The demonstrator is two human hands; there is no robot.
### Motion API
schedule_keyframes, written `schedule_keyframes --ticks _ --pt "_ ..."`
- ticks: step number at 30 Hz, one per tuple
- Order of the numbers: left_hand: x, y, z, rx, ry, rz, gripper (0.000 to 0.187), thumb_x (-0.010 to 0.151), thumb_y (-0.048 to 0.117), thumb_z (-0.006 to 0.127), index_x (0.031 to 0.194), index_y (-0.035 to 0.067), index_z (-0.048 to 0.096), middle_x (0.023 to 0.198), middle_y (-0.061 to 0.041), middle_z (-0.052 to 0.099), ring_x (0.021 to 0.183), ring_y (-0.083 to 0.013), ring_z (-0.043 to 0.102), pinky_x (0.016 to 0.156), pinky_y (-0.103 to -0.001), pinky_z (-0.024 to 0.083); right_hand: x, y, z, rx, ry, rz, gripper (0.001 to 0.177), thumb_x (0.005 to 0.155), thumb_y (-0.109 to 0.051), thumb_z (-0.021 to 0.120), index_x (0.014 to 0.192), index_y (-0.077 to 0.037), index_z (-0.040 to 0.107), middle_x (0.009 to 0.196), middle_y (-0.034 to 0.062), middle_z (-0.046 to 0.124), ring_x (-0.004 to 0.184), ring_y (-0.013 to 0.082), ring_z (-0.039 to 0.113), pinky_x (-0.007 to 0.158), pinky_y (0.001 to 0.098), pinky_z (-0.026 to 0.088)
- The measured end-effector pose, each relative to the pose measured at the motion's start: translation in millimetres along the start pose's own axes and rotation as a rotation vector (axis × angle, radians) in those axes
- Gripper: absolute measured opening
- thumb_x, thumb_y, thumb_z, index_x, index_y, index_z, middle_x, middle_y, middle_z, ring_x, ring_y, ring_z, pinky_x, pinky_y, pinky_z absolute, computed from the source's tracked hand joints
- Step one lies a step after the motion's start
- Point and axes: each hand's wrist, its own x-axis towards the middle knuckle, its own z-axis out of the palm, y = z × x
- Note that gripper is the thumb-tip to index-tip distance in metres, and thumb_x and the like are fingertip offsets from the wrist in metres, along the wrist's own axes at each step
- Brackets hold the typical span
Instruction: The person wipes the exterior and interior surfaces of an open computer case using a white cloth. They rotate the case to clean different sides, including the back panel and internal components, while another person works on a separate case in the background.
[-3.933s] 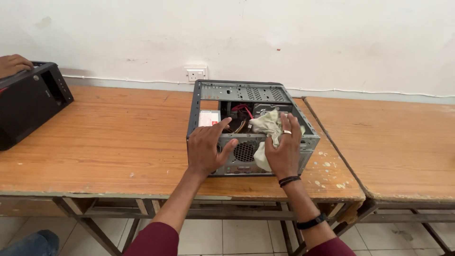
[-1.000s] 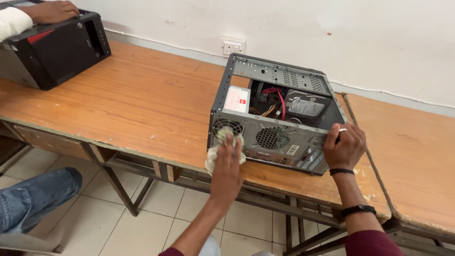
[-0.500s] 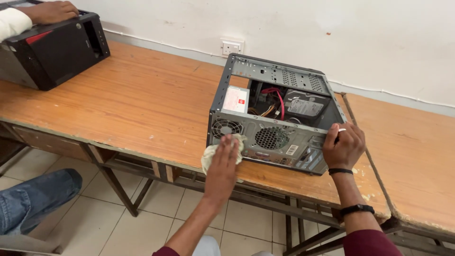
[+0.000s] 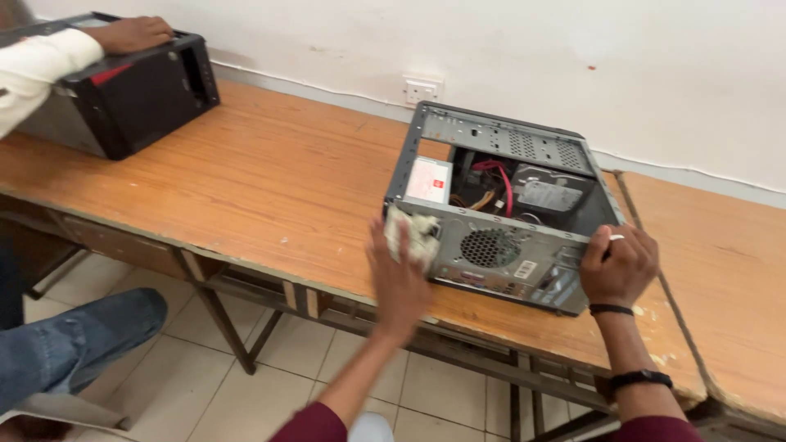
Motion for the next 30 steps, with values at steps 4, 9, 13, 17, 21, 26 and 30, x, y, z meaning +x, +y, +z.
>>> schedule_keyframes --ticks 4,9,13,17,21,26,30 --pt "-49.9 35.6 19.2 0.120 -0.386 -0.054 0.068 0.085 -0.001 0.060 0.150 0.014 0.046 0.163 -0.021 -0.010 0.152 -0.0461 -0.009 0.121 -0.072 0.008 -1.8 -0.9 0.1 0.014 -0.007 -0.008 0.048 0.116 -0.019 0.055 0.073 -0.002 0.062 0.089 0.0105 0.071 0.102 0.0312 0.067 0.095 0.0430 0.050" --pt "-49.5 35.0 30.1 0.171 -0.373 0.363 0.063 0.092 0.001 0.064 0.150 0.024 0.056 0.175 -0.008 0.004 0.163 -0.0261 0.000 0.131 -0.056 0.013 -0.6 6.6 0.0 -0.021 -0.045 0.023 0.044 0.114 -0.019 0.055 0.075 -0.003 0.065 0.085 0.0109 0.069 0.095 0.0297 0.066 0.093 0.0429 0.050" --pt "-9.9 5.2 19.4 0.098 -0.164 0.422 0.057 0.099 0.008 0.065 0.154 0.019 0.056 0.176 -0.010 0.007 0.163 -0.0240 0.001 0.135 -0.053 0.014 3.9 -4.1 -4.6 0.004 0.014 -0.042 0.042 0.115 -0.019 0.055 0.078 -0.003 0.066 0.086 0.0104 0.069 0.098 0.0311 0.067 0.093 0.0417 0.050" --pt "-28.4 -31.6 57.0 0.037 -0.119 0.144 0.045 0.107 0.010 0.060 0.152 0.009 0.055 0.168 -0.013 0.024 0.163 -0.0239 0.012 0.130 -0.046 0.020 5.3 -11.0 -6.7 0.017 0.011 0.007 0.040 0.112 -0.017 0.055 0.076 -0.004 0.065 0.087 0.0095 0.069 0.098 0.0317 0.067 0.095 0.0444 0.050" --pt "-18.4 17.5 34.2 0.267 -0.225 0.649 0.044 0.096 0.005 0.061 0.138 0.018 0.065 0.172 -0.004 0.031 0.163 -0.0216 0.016 0.135 -0.046 0.014 5.7 -7.5 -5.5 0.015 0.016 0.011 0.035 0.111 -0.017 0.057 0.079 -0.004 0.066 0.090 0.0098 0.069 0.099 0.0323 0.066 0.094 0.0449 0.050" --pt "0.7 10.4 22.6 0.283 -0.342 0.723 0.018 0.099 0.008 0.064 0.115 0.014 0.069 0.175 -0.003 0.023 0.163 -0.0226 0.016 0.134 -0.049 0.015 7.4 -10.0 -7.1 0.031 0.028 -0.029 0.036 0.112 -0.017 0.057 0.080 -0.002 0.066 0.090 0.0110 0.070 0.099 0.0333 0.066 0.095 0.0459 0.050" --pt "16.4 -39.6 3.1 0.212 -0.341 0.608 0.029 0.100 0.015 0.068 0.126 0.004 0.066 0.173 -0.008 0.024 0.161 -0.0234 0.019 0.133 -0.051 0.018 9.8 -8.3 -10.6 0.044 0.012 -0.017 0.033 0.110 -0.015 0.058 0.081 -0.001 0.067 0.090 0.0133 0.069 0.100 0.0352 0.066 0.092 0.0476 0.051"
